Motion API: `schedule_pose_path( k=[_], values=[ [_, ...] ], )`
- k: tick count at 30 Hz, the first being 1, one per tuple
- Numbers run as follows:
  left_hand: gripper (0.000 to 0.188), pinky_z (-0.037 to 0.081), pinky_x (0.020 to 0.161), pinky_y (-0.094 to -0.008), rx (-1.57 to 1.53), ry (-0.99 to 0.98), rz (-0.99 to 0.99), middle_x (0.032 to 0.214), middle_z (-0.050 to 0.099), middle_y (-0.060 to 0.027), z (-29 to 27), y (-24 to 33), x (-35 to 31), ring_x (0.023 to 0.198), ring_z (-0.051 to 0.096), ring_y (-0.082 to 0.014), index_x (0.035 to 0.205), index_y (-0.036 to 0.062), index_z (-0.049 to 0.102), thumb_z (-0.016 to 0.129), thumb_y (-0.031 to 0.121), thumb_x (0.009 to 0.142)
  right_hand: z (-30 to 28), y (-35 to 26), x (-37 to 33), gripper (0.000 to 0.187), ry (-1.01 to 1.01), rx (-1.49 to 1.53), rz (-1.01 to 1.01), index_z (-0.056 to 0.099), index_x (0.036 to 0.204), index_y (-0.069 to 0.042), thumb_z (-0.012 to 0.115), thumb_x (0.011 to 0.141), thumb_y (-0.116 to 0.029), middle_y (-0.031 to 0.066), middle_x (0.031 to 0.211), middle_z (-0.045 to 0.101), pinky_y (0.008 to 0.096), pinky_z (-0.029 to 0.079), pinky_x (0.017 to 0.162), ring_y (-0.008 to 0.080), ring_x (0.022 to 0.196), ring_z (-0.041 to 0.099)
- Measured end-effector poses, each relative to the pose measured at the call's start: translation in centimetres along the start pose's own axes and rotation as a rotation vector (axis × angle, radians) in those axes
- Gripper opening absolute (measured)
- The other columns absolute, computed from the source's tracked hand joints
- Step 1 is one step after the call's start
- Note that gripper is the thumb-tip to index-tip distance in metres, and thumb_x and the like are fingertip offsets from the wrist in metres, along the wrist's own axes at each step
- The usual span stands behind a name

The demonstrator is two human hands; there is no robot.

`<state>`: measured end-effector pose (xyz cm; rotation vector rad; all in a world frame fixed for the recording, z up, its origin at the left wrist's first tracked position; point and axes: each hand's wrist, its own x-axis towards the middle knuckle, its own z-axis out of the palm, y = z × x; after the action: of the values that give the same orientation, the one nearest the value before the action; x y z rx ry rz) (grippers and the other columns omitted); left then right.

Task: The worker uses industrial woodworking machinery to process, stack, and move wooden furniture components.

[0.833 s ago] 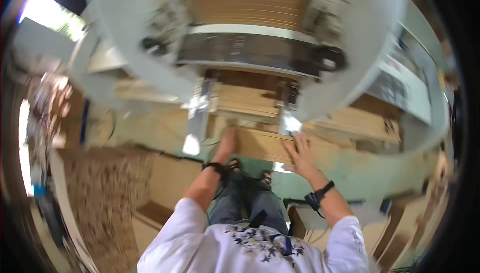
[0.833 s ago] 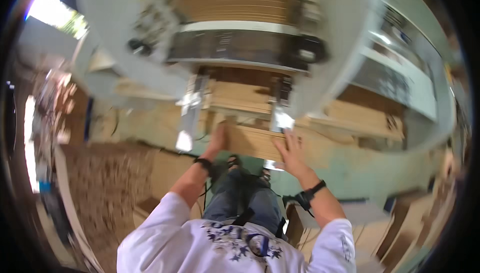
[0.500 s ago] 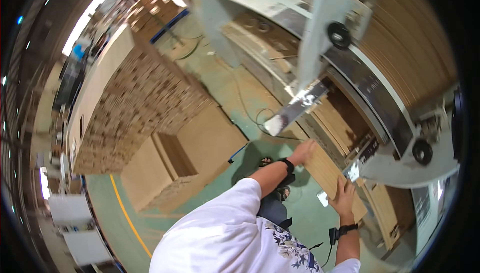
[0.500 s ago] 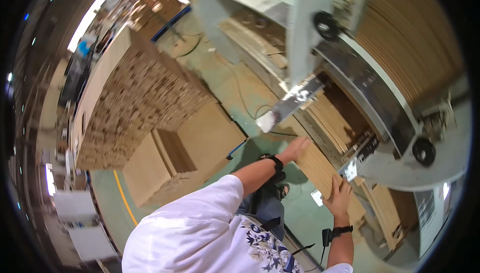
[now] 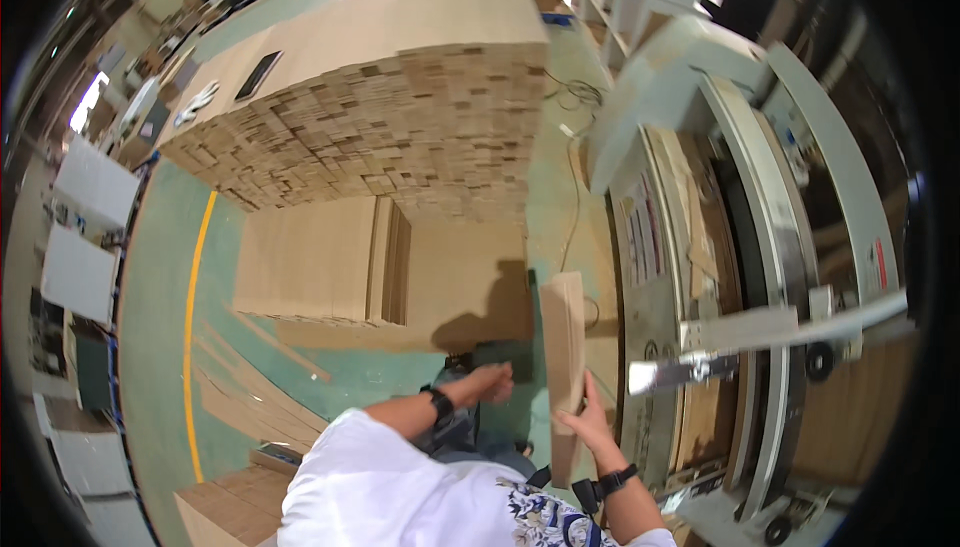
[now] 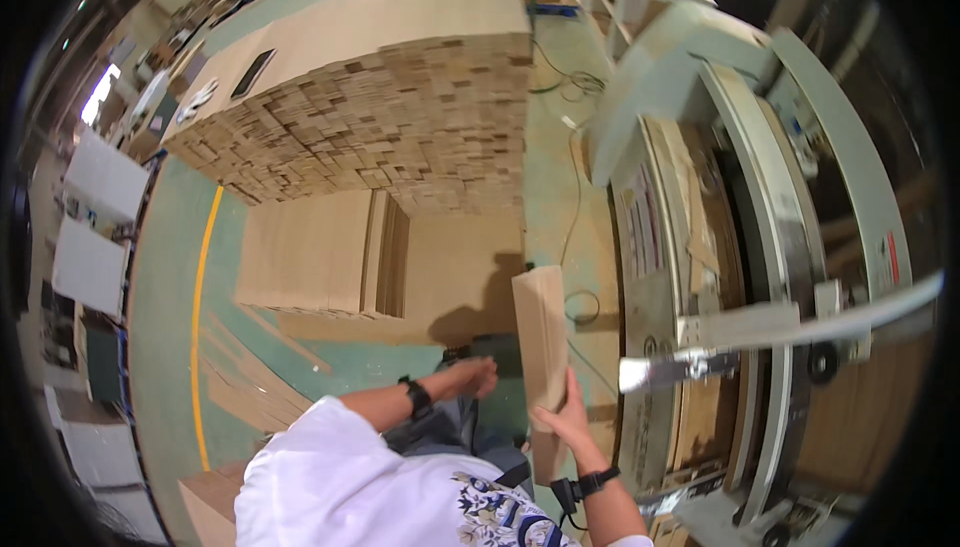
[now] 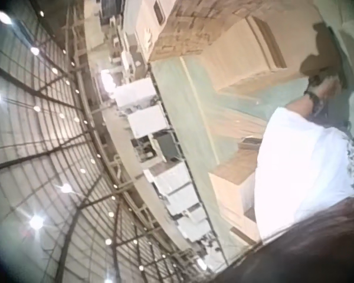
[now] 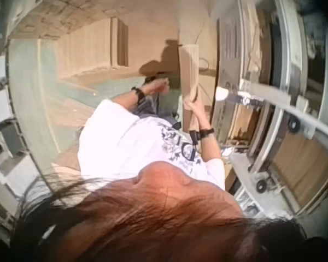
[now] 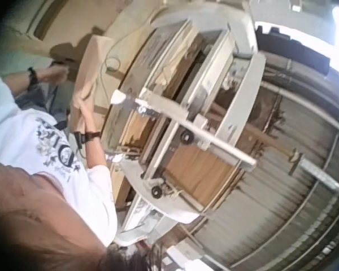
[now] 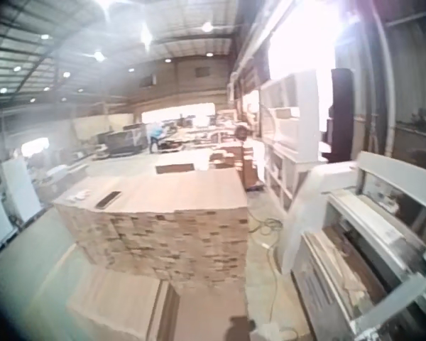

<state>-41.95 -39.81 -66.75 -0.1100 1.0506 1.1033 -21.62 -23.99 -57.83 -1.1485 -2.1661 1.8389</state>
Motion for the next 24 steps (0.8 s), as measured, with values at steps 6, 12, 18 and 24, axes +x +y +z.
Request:
schedule_pose_path(
  k=[6,12,18,24],
  values=[
    [0.046,0.047,0.083,-0.0422,-0.337,0.19,-0.23,0.097,0.056,-0.0095,-10.7,-2.7,-3.6,0.09,0.057,-0.0249,0.117,0.0096,0.044,0.046,0.046,0.088,15.5,-6.4,18.8,0.089,-0.327,0.307,0.049,0.018,0.138,-0.004,0.069,0.066,-0.012,0.0138,0.126,0.041,0.0343,0.036,0.095,0.0258,0.116,0.041],
    [0.051,0.045,0.088,-0.04,-0.808,0.268,0.163,0.106,0.055,-0.015,-18.8,-2.8,-5.2,0.098,0.055,-0.0278,0.124,0.0055,0.04,0.046,0.042,0.089,33.4,-4.7,29.5,0.063,-0.507,0.613,0.435,0.035,0.13,-0.007,0.064,0.074,-0.013,0.0088,0.116,0.049,0.0329,0.042,0.087,0.0204,0.103,0.049],
    [0.033,0.047,0.084,-0.0378,-1.062,0.537,0.402,0.107,0.056,-0.0128,-27.3,-3.1,-2.3,0.097,0.055,-0.0243,0.114,0.0013,0.048,0.045,0.025,0.091,44.3,0.7,36.4,0.065,-0.557,0.583,0.609,0.031,0.134,-0.01,0.062,0.078,-0.022,0.0048,0.125,0.045,0.0336,0.038,0.091,0.0198,0.112,0.044],
    [0.03,0.047,0.085,-0.0379,-1.298,0.795,0.527,0.107,0.055,-0.0108,-34.8,-5.0,0.9,0.098,0.055,-0.0236,0.111,0.0001,0.047,0.039,0.022,0.092,50.3,-0.1,37.9,0.066,-0.577,0.422,0.363,0.032,0.132,-0.006,0.064,0.079,-0.031,0.0057,0.124,0.044,0.0311,0.035,0.093,0.0176,0.113,0.043]
  ],
)
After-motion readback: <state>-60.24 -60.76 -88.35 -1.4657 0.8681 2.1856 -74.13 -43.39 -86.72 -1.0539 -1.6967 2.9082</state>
